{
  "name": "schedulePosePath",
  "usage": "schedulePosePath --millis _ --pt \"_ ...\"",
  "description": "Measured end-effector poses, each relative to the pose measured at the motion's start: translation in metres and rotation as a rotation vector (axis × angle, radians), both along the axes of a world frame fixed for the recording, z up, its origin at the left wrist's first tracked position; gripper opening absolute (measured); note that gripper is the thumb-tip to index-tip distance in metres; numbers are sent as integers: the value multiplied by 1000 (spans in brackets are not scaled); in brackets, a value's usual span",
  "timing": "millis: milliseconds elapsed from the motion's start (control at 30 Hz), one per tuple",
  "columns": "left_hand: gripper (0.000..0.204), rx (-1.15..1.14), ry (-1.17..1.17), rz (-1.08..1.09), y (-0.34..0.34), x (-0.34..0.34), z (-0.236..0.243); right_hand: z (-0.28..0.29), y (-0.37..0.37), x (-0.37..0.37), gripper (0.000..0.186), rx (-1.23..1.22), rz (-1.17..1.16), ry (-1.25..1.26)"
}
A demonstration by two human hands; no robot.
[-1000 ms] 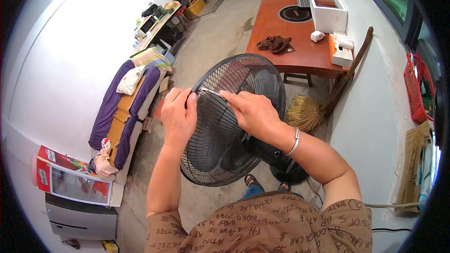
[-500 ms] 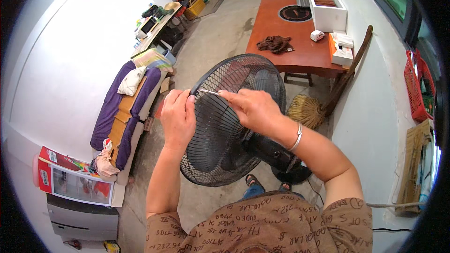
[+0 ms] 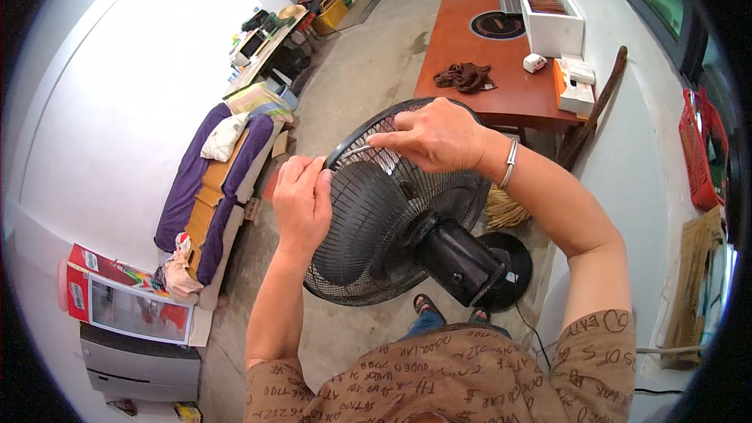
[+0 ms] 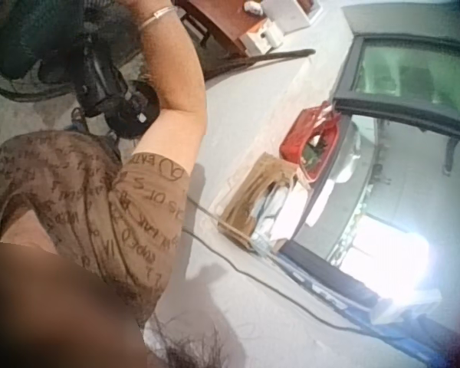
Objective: Repairing or cleaning a floor fan using a screwdriver and hands.
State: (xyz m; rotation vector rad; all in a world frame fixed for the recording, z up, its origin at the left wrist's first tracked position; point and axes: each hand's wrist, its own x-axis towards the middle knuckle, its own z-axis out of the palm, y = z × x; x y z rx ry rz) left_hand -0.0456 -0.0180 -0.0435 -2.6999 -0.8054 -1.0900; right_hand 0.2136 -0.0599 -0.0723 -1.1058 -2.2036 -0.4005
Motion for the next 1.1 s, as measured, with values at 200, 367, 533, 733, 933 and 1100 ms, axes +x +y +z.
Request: schedulePosePath --millis 200,367,533,733,933,1100 --pt "18 -26 -2 -8 0 -4 1 7 15 7 49 153 79 -130" --pt "18 -21 -7 1 2 -2 0 3 14 -1 42 -113 93 78" --pt "17 -42 -11 2 3 2 2 29 -17 -30 43 -342 8 254" --pt "17 -9 -27 4 -1 3 1 38 -43 -48 44 -361 -217 106" --pt "17 -14 -35 13 -1 -1 -1 48 -50 -78 38 -265 -371 -135" --pt "17 -19 -39 27 0 -9 -4 20 -28 -57 38 -188 -248 -12"
